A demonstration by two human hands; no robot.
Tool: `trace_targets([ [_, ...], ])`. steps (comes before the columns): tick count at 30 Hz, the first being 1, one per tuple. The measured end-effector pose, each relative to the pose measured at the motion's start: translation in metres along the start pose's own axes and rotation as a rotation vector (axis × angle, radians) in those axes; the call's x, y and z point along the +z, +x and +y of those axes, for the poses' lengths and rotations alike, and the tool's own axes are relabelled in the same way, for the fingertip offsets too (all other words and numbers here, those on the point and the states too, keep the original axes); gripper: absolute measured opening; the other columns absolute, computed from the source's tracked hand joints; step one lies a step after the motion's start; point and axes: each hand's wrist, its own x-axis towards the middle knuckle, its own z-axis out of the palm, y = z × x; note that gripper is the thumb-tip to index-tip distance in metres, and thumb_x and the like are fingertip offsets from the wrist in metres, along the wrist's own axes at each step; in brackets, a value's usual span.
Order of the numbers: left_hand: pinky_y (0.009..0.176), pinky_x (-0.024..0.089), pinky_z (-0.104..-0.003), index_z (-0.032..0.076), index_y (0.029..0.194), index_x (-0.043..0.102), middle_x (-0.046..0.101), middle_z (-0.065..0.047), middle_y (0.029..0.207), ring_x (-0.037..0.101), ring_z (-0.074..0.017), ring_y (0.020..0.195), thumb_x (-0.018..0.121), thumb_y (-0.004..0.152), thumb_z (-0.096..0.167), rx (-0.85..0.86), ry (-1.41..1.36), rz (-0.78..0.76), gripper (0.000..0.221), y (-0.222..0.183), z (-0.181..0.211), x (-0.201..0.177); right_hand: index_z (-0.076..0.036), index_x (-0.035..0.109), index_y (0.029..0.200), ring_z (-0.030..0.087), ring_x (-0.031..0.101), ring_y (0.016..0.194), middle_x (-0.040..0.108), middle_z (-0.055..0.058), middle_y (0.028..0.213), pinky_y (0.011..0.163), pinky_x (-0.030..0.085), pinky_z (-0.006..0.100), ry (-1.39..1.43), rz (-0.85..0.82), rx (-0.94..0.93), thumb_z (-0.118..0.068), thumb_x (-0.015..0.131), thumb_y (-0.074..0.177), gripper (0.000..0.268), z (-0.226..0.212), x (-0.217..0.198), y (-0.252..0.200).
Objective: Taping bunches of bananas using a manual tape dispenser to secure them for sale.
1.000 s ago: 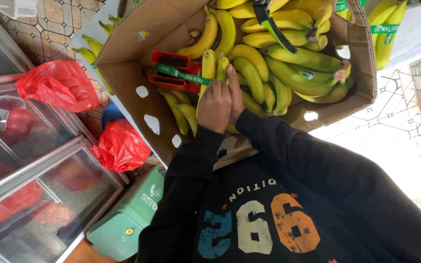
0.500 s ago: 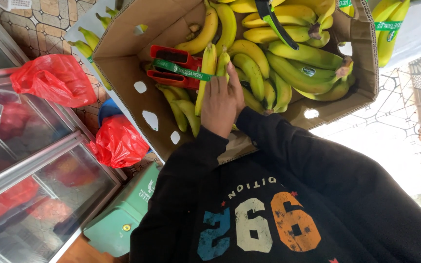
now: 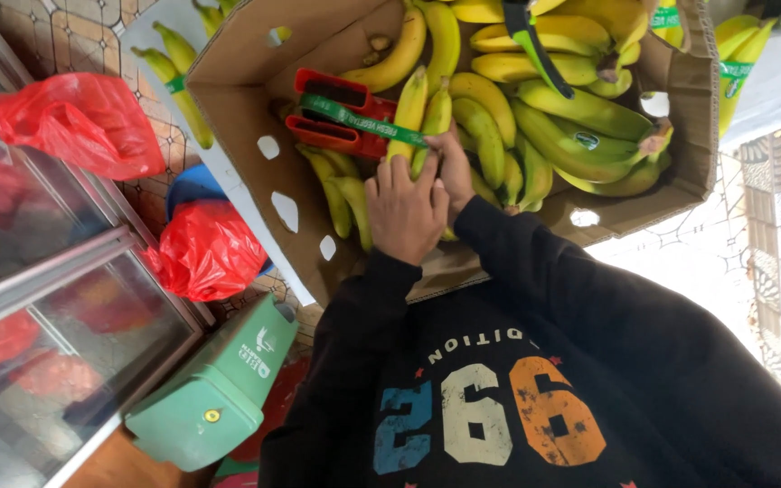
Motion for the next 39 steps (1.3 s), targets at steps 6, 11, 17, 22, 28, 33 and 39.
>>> trace_targets([
  [6, 0.073, 0.036, -0.038, 0.015, 0.116, 0.075, 0.046, -0.002, 0.092, 0.051, -0.0241, 0.085, 0.059, 0.088, 0.030, -0.040, -0.246, 0.078, 0.036, -0.002, -0.008, 0.005, -0.029, 0.049, 0.150, 0.033, 0.066, 0.112, 0.061, 0.012, 0.137, 0.100, 0.057, 0.051, -0.251, -0.103, -0.201, -0.022, 0.066, 0.089, 0.064, -0.028, 0.042, -0.059],
  [11, 0.079, 0.052, -0.040, 0.013, 0.125, 0.071, 0.061, -0.007, 0.109, 0.066, -0.0279, 0.095, 0.052, 0.101, 0.032, -0.200, -0.540, 0.066, 0.035, 0.003, -0.040, -0.017, -0.032, 0.045, 0.153, 0.036, 0.062, 0.122, 0.059, 0.012, 0.141, 0.104, 0.054, 0.056, -0.185, -0.206, -0.212, -0.020, 0.062, 0.090, 0.066, -0.030, 0.065, -0.076],
  [17, 0.108, 0.048, -0.050, 0.004, 0.146, 0.052, 0.059, -0.022, 0.138, 0.058, -0.0394, 0.131, 0.049, 0.096, 0.073, -0.612, -0.856, -0.464, 0.085, 0.018, -0.050, -0.039, -0.032, 0.047, 0.152, 0.037, 0.062, 0.125, 0.058, 0.011, 0.143, 0.108, 0.052, 0.055, -0.151, -0.163, -0.157, -0.017, 0.063, 0.088, 0.068, -0.033, 0.074, -0.087],
  [22, 0.110, 0.047, -0.046, 0.011, 0.140, 0.056, 0.067, -0.015, 0.131, 0.061, -0.0346, 0.130, 0.076, 0.073, 0.073, -0.718, -0.959, -0.557, 0.094, 0.028, -0.042, -0.032, -0.034, 0.049, 0.151, 0.037, 0.063, 0.124, 0.061, 0.010, 0.141, 0.108, 0.051, 0.058, -0.158, -0.183, -0.121, -0.019, 0.064, 0.089, 0.066, -0.033, 0.061, -0.073],
  [28, 0.104, 0.054, -0.043, 0.006, 0.133, 0.057, 0.070, -0.015, 0.126, 0.066, -0.0304, 0.124, 0.089, 0.063, 0.058, -0.782, -1.060, -0.573, 0.093, 0.033, -0.040, -0.025, -0.026, 0.064, 0.136, 0.038, 0.068, 0.110, 0.070, 0.014, 0.124, 0.101, 0.054, 0.058, -0.118, -0.105, 0.016, -0.028, 0.066, 0.079, 0.057, -0.036, 0.069, -0.083],
  [33, 0.093, 0.059, -0.040, 0.005, 0.117, 0.066, 0.075, -0.011, 0.108, 0.072, -0.0274, 0.111, 0.093, 0.067, 0.045, -0.747, -1.092, -0.494, 0.069, 0.032, -0.043, -0.015, -0.015, 0.072, 0.121, 0.038, 0.071, 0.103, 0.074, 0.015, 0.116, 0.096, 0.056, 0.060, -0.161, -0.076, 0.125, -0.035, 0.064, 0.080, 0.046, -0.038, 0.027, -0.048],
  [39, 0.084, 0.060, -0.039, 0.005, 0.108, 0.067, 0.074, -0.010, 0.098, 0.073, -0.0251, 0.099, 0.092, 0.069, 0.041, -0.729, -1.159, -0.489, 0.060, 0.032, -0.044, -0.018, -0.010, 0.064, 0.134, 0.039, 0.068, 0.111, 0.069, 0.016, 0.127, 0.098, 0.055, 0.058, -0.251, -0.113, 0.070, -0.032, 0.062, 0.086, 0.053, -0.036, 0.030, -0.061],
])
